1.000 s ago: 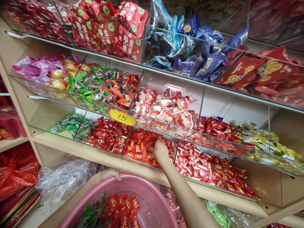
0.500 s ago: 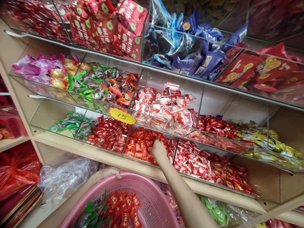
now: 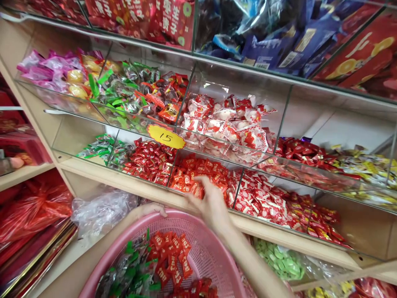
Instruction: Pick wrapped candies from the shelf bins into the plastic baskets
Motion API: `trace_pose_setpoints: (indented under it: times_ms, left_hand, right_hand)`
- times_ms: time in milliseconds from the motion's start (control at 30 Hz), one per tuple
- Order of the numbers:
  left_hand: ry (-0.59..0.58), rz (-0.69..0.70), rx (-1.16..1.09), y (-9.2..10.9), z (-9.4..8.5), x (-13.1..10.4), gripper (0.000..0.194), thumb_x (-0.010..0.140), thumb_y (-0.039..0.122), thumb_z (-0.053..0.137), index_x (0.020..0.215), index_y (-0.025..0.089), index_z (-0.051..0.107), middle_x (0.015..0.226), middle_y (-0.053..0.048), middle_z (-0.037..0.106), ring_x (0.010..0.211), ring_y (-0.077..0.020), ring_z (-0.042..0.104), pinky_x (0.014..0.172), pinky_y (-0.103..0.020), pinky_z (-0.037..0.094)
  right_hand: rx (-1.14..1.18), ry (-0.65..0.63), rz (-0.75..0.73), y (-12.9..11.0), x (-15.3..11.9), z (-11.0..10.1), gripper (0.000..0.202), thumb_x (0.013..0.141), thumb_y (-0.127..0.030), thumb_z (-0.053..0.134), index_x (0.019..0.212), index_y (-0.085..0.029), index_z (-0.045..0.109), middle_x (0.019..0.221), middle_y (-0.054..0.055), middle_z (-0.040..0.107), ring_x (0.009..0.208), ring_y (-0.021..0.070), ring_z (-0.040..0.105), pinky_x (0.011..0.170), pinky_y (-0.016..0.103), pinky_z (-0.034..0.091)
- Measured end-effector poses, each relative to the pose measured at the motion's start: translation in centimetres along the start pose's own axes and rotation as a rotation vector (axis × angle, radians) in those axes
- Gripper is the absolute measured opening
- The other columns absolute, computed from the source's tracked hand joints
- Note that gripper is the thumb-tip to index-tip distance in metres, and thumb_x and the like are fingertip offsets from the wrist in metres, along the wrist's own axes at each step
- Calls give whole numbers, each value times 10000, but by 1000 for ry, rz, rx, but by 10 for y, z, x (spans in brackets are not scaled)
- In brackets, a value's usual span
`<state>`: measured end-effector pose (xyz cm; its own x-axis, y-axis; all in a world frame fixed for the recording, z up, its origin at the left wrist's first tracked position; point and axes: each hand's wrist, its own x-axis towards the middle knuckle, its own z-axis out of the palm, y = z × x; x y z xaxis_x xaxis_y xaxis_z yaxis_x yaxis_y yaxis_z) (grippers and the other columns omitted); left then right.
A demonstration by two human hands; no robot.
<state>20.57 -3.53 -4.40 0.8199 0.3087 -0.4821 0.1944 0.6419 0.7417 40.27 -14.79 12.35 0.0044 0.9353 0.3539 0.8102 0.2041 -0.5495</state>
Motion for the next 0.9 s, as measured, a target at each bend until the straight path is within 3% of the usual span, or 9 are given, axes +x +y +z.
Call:
trace_pose_setpoints:
  times_ms: [67, 133, 233, 333, 600, 800, 900]
  left_hand:
    - [-26, -17, -2, -1, 0, 0, 342, 631, 214, 548, 938, 84, 625, 736, -69, 683, 605, -171, 609, 594, -259, 458]
    - [-31, 41, 30, -1, 0, 0, 338, 631, 204, 559, 943, 93, 624, 753, -64, 684, 622, -171, 610, 616, -263, 459]
    - [-12, 140, 88, -1, 0, 1, 325, 629, 183, 573, 938, 97, 627, 724, -52, 679, 621, -168, 605, 624, -261, 455]
    - [-24, 120, 94, -2, -3, 2, 319, 637, 201, 568, 933, 99, 631, 706, -53, 675, 632, -174, 606, 611, -258, 450]
    - [-69, 81, 88, -3, -7, 5, 312, 664, 223, 553, 932, 87, 635, 711, -71, 677, 620, -172, 606, 615, -265, 452]
    - [-106, 76, 57, 0, -3, 4, 345, 638, 208, 562, 962, 107, 626, 697, -53, 674, 618, -172, 607, 613, -258, 450]
    - [-90, 112, 68, 1, 0, 3, 371, 639, 188, 555, 998, 111, 613, 716, -50, 675, 618, -168, 604, 623, -260, 447]
  right_hand:
    - [87, -234, -20, 1, -29, 26, 352, 756, -366, 532, 1064, -197, 509, 797, 11, 594, 665, 149, 520, 612, 247, 394]
    - [80, -390, 20, 13, -52, 55, 345, 764, -320, 527, 1088, -203, 500, 915, 33, 585, 805, 170, 535, 685, 255, 404]
    - [-48, -459, 128, 39, -69, 90, 363, 726, -251, 563, 1075, -175, 502, 965, 71, 565, 907, 203, 511, 737, 275, 398]
    - [-87, -449, 156, 54, -73, 107, 348, 720, -208, 557, 1060, -180, 491, 981, 76, 554, 919, 199, 505, 754, 270, 392]
    - [26, -325, 181, 56, -76, 111, 341, 704, -180, 546, 1036, -207, 470, 904, 36, 544, 834, 178, 503, 684, 249, 396]
    - [-7, -343, 218, 65, -76, 108, 155, 710, -163, 523, 863, -190, 516, 766, 17, 553, 737, 166, 497, 622, 246, 380]
    - [-45, -305, 188, 61, -74, 103, 187, 731, -184, 512, 916, -194, 526, 818, 35, 562, 763, 171, 505, 632, 248, 383]
